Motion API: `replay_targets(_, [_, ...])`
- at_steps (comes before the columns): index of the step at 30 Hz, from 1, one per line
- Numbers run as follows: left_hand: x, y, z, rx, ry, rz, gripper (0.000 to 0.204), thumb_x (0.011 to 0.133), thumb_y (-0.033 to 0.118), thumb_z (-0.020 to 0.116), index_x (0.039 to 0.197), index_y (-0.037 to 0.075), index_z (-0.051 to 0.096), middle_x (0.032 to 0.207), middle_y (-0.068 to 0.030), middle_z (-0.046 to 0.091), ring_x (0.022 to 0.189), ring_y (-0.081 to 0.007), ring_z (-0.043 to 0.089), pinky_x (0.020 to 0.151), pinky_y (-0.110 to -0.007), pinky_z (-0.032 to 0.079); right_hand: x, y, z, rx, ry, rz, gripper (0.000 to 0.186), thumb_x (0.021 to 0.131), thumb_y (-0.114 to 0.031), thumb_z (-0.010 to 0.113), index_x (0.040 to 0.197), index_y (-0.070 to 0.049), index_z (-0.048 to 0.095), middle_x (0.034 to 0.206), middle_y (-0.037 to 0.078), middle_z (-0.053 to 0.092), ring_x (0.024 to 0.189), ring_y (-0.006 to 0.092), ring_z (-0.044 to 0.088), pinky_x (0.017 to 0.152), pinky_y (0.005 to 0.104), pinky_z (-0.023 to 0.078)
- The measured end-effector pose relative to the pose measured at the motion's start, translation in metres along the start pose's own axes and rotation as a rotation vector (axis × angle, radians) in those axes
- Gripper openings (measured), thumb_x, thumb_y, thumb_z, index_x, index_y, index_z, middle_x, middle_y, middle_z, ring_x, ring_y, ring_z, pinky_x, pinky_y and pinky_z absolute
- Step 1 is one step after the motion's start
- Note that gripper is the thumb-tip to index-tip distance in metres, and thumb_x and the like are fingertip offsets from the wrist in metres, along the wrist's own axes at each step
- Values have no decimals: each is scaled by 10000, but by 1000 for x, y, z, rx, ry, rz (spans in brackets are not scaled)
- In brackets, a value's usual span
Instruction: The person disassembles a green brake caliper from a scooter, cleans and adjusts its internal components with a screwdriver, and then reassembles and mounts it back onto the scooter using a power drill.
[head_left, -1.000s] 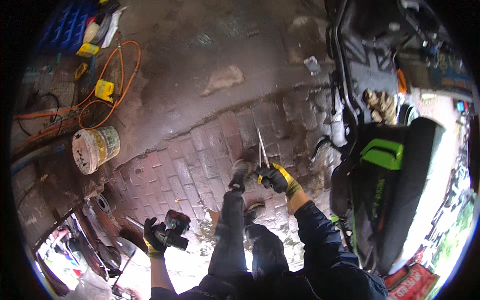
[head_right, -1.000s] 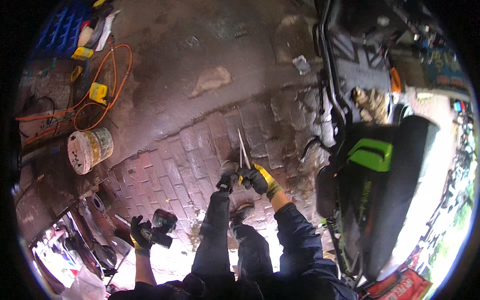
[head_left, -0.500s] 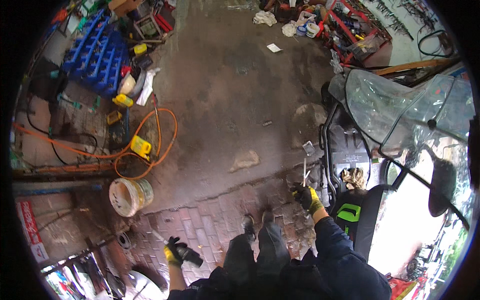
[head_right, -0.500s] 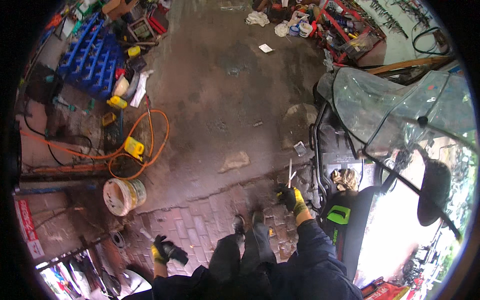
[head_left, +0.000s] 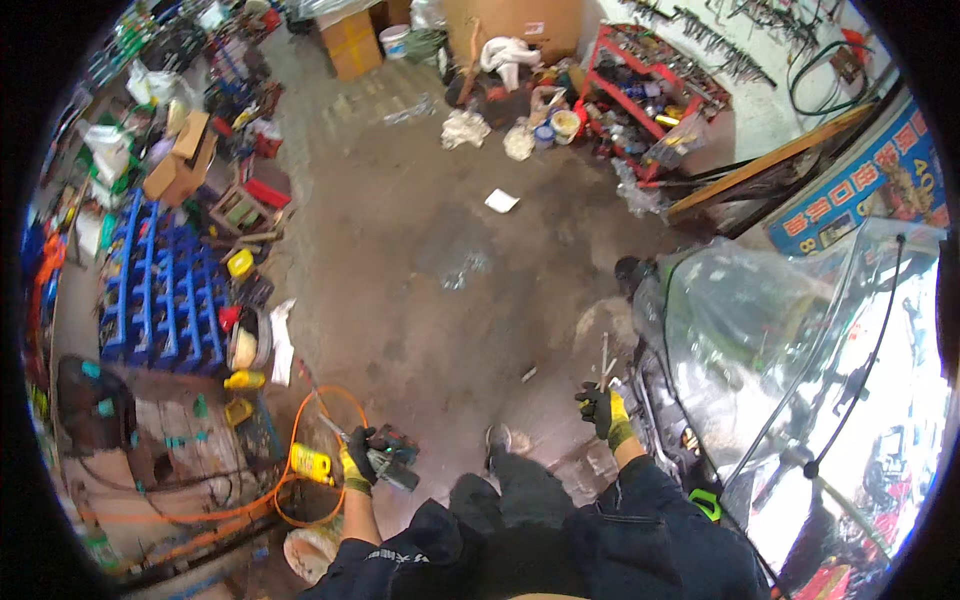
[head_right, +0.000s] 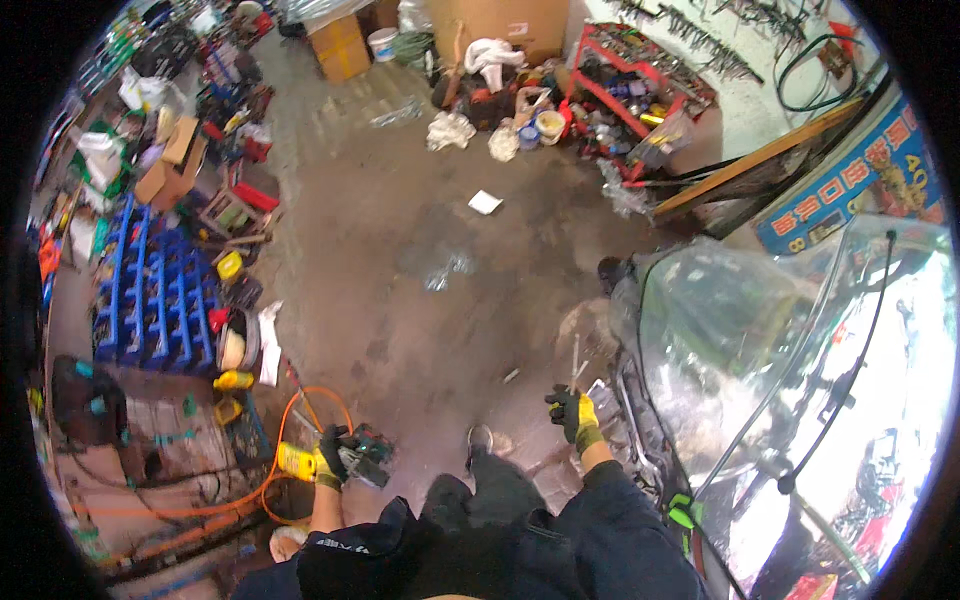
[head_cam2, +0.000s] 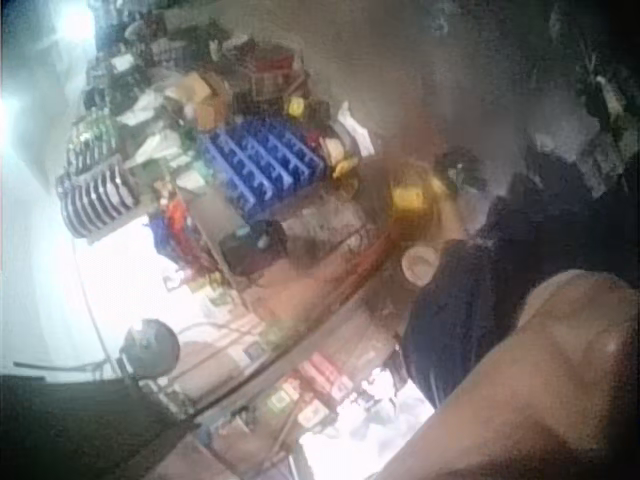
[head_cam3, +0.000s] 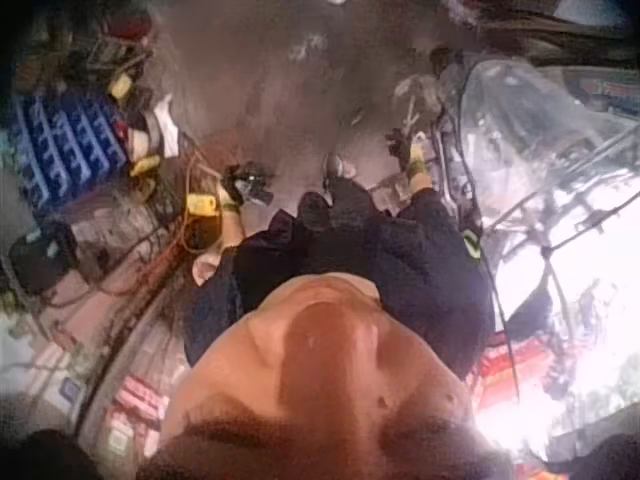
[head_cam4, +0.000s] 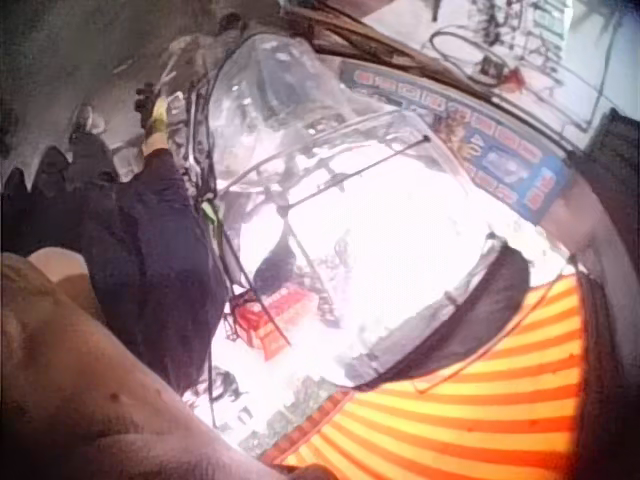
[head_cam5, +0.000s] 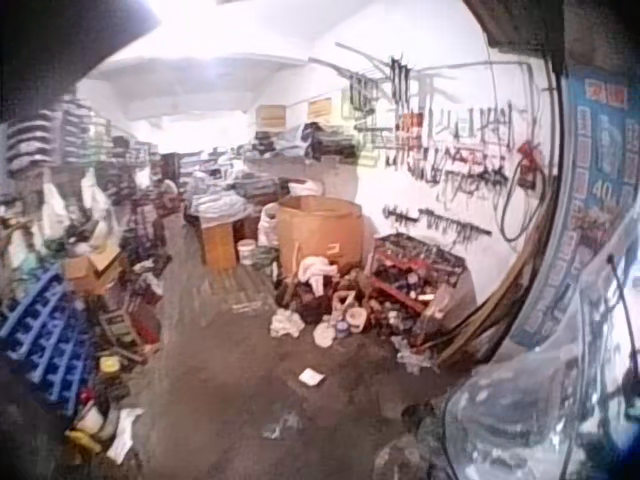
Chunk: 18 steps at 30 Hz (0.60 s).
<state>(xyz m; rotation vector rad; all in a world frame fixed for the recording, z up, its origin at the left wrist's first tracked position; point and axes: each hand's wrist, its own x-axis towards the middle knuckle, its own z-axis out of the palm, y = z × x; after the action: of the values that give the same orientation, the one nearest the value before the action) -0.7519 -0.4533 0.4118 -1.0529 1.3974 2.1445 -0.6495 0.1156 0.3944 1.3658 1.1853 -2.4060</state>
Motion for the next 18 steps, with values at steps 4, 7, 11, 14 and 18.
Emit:
replay_targets(4, [81, 111, 67, 174, -37, 29, 432, 990, 410, 618, 1140, 10, 684, 849, -173, 720, 781, -311, 713, 722, -432, 589, 5, -117, 85, -313, -9, -98, 440, 983, -223, 708, 1364, -35, 593, 945, 123, 747, 603, 162, 610, 536, 303, 491])
replay_targets(7, [178, 159, 118, 327, -26, 17, 399, 1004, 390, 615, 1140, 18, 658, 800, -188, 698, 682, -331, 679, 630, -475, 565, 56, -195, 96, -391, 12, -262, 428, 986, -262, 717, 1326, -20, 621, 957, 114, 756, 603, 165, 615, 555, 310, 503])
replay_targets(11, [290, 219, 176, 264, -170, -52, 462, 1001, 404, 607, 1144, -35, 631, 777, -229, 691, 624, -371, 670, 565, -495, 563, 103, -286, 109, 93, 87, -360, 358, 1008, -262, 706, 1271, -24, 660, 987, 112, 769, 647, 157, 630, 558, 318, 500])
replay_targets(14, [324, 276, 223, 314, -102, -162, 456, 1018, 366, 576, 1162, -65, 611, 847, -230, 688, 652, -384, 680, 563, -517, 560, 66, -321, 137, 302, 162, -402, 357, 997, -217, 711, 1283, -8, 669, 1069, 170, 759, 706, 133, 661, 601, 253, 510])
replay_targets(18, [378, 344, 342, 671, -111, -321, 503, 1029, 376, 579, 1169, -106, 604, 889, -260, 699, 758, -431, 728, 649, -579, 594, 48, -402, 140, 219, 339, -422, 325, 1001, -326, 699, 1048, -14, 779, 797, 57, 712, 619, 109, 605, 557, 262, 446])
